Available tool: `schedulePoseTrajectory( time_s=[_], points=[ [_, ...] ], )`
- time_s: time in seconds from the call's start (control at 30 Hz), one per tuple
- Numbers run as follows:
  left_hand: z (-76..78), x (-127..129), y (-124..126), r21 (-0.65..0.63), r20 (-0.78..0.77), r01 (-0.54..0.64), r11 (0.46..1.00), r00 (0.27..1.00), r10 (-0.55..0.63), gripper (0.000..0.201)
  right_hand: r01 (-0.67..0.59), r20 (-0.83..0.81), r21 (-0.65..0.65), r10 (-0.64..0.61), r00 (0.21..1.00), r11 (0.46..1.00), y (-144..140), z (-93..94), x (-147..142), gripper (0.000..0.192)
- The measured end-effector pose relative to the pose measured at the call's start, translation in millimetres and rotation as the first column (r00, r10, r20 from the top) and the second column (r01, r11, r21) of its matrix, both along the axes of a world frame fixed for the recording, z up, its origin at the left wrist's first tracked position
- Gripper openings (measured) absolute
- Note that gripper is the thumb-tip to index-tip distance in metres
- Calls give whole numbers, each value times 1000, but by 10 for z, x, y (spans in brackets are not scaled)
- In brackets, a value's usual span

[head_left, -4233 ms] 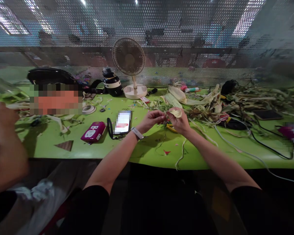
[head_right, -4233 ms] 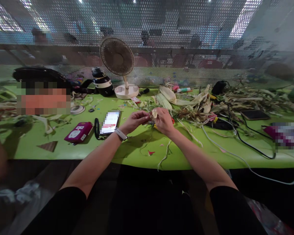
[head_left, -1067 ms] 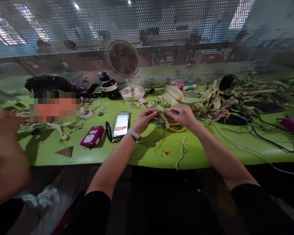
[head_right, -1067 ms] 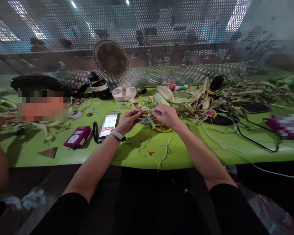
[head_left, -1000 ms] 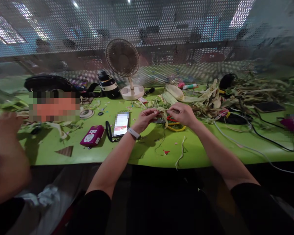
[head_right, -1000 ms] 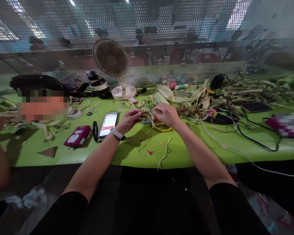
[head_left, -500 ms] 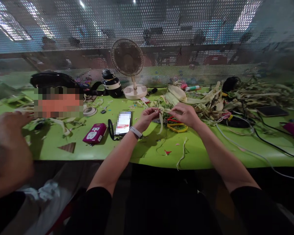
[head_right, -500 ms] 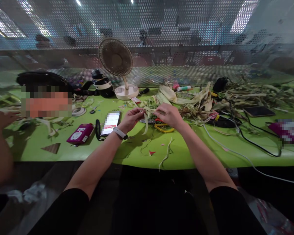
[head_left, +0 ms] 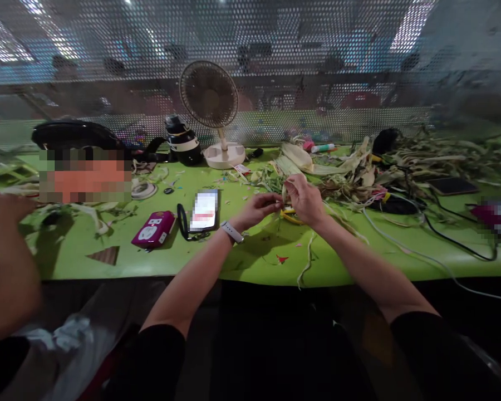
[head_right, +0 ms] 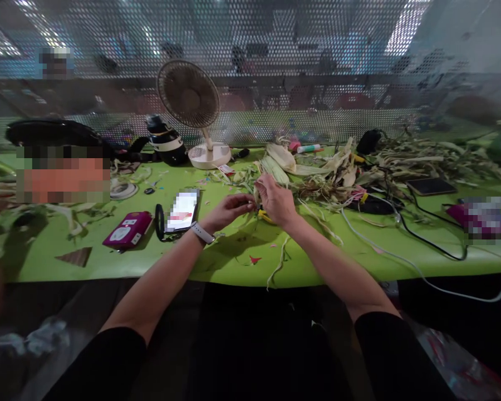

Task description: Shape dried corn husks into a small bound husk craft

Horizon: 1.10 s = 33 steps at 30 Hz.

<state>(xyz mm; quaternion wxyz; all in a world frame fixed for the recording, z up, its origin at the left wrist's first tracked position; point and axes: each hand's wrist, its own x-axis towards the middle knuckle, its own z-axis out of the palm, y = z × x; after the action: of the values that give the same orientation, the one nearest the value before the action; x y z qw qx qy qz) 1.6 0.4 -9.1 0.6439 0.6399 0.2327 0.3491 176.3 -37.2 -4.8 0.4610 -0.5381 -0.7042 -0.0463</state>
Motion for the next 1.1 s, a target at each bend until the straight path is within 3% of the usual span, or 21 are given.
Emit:
schedulePoseTrajectory(
  time_s=[0.23,0.53,0.63,0.7,0.8,0.83,0.93,1.03,1.1],
  points=[
    [-12,13,-40,-55,59,40,998,998,-37,39,113,55,-33,-111,992,993,-39,22,-41,42],
    [-12,72,-61,-68,87,-16,998,996,22,36,55,-22,1,-55,998,998,-18,12,-53,41],
    [-24,55,-13,-91,76,-70,993,994,77,35,15,-140,-125,-33,990,992,30,93,35,37],
    [-33,26,32,-93,58,-74,993,995,79,33,-56,-252,-323,-29,967,945,65,184,159,44],
    [-43,-23,103,-100,36,-65,993,997,69,30,-246,-363,-560,33,931,791,91,321,402,51],
    [-45,-37,126,-105,35,-68,992,997,72,30,-308,-378,-617,71,923,724,91,356,482,53],
    [-52,-70,182,-103,39,-94,990,994,98,31,-441,-417,-652,193,888,616,73,418,670,58],
    [-59,-91,215,-85,27,-107,991,994,109,31,-453,-365,-699,269,892,553,57,445,765,39],
    [-62,-96,221,-103,39,-122,987,991,127,31,-438,-356,-687,257,898,580,67,451,782,35]
  ],
)
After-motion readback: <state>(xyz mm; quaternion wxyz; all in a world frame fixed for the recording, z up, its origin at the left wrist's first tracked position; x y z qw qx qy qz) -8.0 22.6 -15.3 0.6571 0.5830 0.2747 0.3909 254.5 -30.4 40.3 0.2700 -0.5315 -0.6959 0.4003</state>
